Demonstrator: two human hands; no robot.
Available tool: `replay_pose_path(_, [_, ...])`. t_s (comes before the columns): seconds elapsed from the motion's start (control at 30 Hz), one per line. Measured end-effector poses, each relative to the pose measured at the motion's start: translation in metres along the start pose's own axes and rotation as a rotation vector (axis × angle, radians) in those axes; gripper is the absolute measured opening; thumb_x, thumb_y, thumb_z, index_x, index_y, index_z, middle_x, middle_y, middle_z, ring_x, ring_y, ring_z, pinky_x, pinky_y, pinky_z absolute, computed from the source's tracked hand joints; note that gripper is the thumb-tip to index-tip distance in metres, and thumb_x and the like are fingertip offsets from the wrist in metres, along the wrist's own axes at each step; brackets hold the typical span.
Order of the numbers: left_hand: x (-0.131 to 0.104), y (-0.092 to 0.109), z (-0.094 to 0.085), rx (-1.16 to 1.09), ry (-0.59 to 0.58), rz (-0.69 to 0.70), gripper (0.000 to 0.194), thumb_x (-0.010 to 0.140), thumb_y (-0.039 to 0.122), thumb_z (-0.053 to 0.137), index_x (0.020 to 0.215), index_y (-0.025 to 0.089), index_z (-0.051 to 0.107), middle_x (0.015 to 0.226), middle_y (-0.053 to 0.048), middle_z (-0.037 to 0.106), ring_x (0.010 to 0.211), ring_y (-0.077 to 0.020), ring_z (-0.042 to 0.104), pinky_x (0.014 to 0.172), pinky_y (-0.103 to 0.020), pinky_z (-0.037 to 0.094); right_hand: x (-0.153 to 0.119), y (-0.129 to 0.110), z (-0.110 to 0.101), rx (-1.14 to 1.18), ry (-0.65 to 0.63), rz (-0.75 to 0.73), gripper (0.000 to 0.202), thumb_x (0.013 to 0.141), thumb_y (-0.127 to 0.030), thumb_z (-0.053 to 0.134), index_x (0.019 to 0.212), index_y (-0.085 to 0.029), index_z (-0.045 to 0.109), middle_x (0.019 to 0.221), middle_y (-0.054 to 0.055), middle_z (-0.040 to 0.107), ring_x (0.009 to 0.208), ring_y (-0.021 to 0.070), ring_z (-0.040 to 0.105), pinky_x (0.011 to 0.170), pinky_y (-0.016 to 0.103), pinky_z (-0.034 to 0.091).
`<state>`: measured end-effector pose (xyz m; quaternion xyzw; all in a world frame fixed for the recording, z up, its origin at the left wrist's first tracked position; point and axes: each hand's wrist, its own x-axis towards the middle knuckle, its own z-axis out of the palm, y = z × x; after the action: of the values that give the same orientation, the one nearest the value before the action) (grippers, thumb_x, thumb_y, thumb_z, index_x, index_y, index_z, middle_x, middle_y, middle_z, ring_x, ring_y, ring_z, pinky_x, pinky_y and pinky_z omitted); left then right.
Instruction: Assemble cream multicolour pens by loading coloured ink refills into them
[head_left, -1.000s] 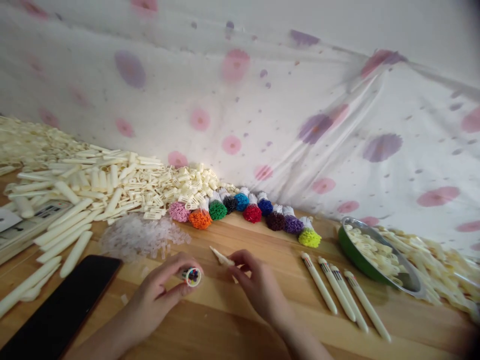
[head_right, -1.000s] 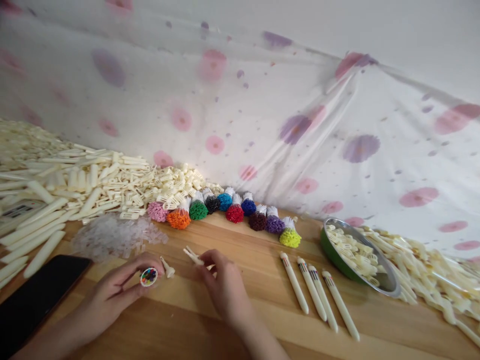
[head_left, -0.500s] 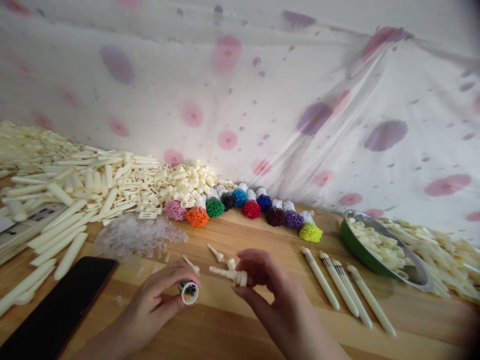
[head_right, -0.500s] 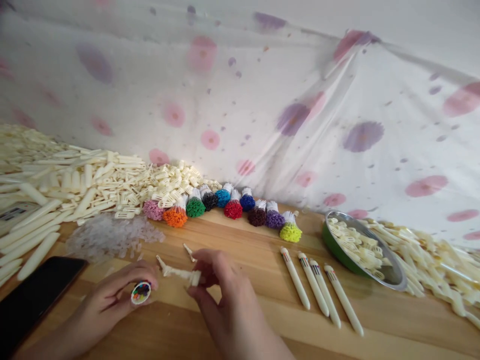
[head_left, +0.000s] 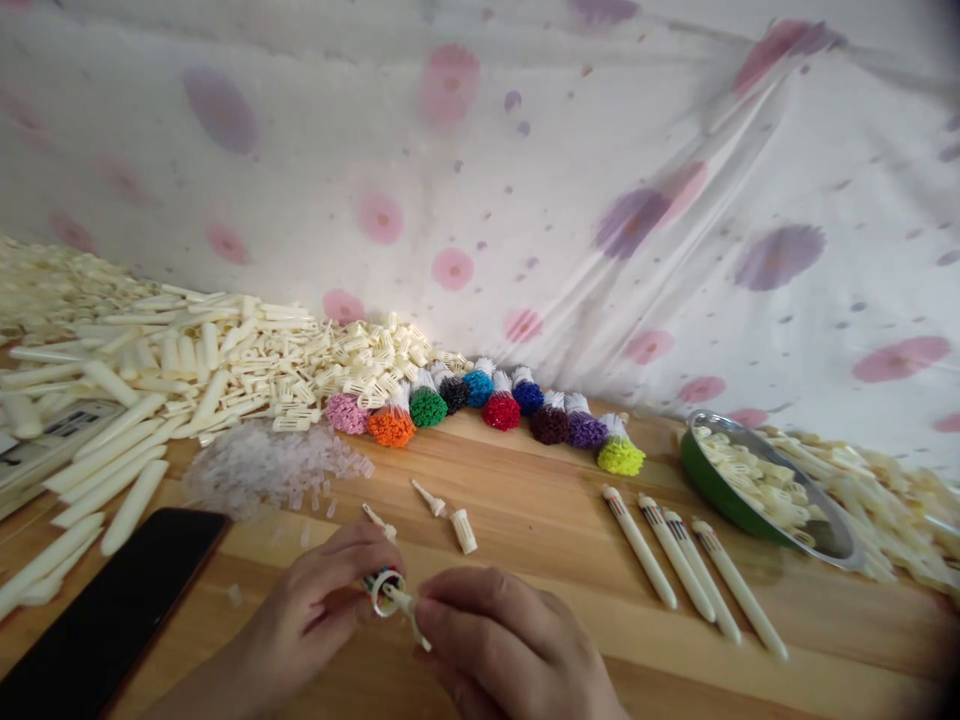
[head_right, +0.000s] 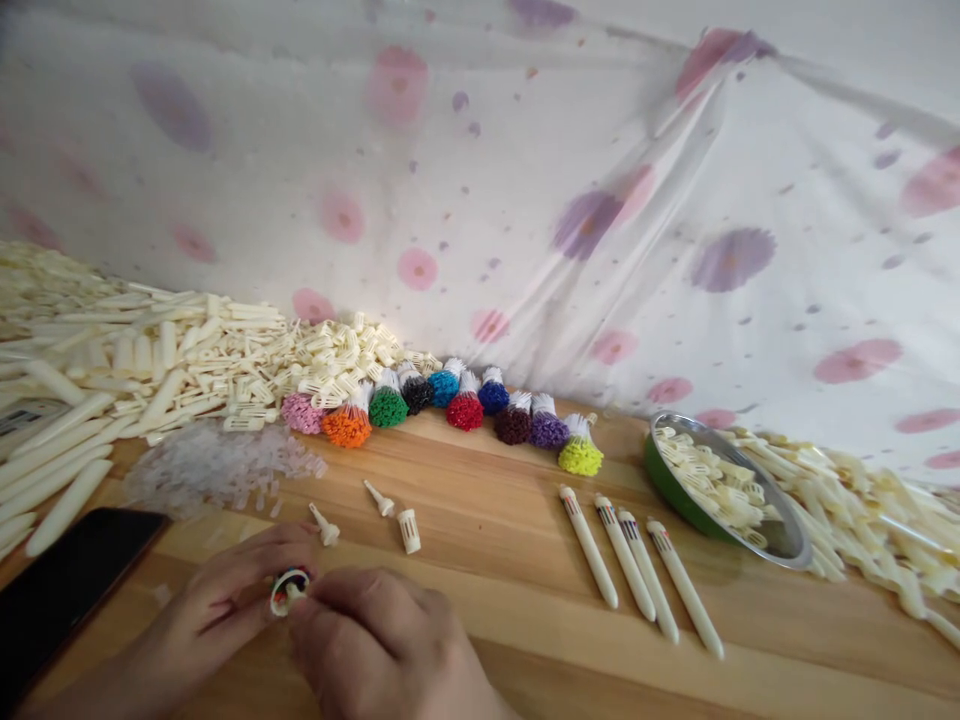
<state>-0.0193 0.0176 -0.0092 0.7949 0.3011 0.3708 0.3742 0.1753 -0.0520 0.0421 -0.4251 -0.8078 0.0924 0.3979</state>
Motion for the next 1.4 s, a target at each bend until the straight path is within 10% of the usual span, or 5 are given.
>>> replay_pose_path(0.63, [-0.002,0.002,0.005,0.148,0.000,-0.018,0.030,0.079,0.011,0.059,0.100,0.032,0.062,0.096,0.002,0.070,0.091,-0.0165,0.065,0.081,-0.021,0.049,0.014,0.017,0.010,0.259,-0.028,0.077,0.016,0.083,-0.012,0.058,0.097,-0.015,0.066,0.091,0.009,0.066,0.082,0.0133,0.066,0.073,0.019,0.053])
replay_pose_path(1.07, [-0.005,0.015,0.009,0.294,-0.042,0.028,0.011,0.086,0.022,0.057,0.096,0.023,0.060,0.082,-0.001,0.069,0.073,-0.0153,0.066,0.065,-0.020,0.049,0.011,0.030,0.022,-0.175,-0.196,0.155,0.044,0.097,-0.035,0.029,0.064,-0.018,0.052,0.059,0.004,0.057,0.050,0.0133,0.053,0.047,0.022,0.034])
replay_pose_path(1.4, [-0.003,0.020,0.010,0.040,-0.154,-0.307,0.017,0.086,0.033,0.055,0.096,0.023,0.064,0.088,-0.001,0.070,0.079,-0.0169,0.064,0.070,-0.023,0.047,0.017,0.032,0.001,-0.113,-0.358,0.078,0.023,0.097,-0.028,0.029,0.087,-0.019,0.049,0.080,0.004,0.059,0.066,0.0145,0.052,0.061,0.023,0.036])
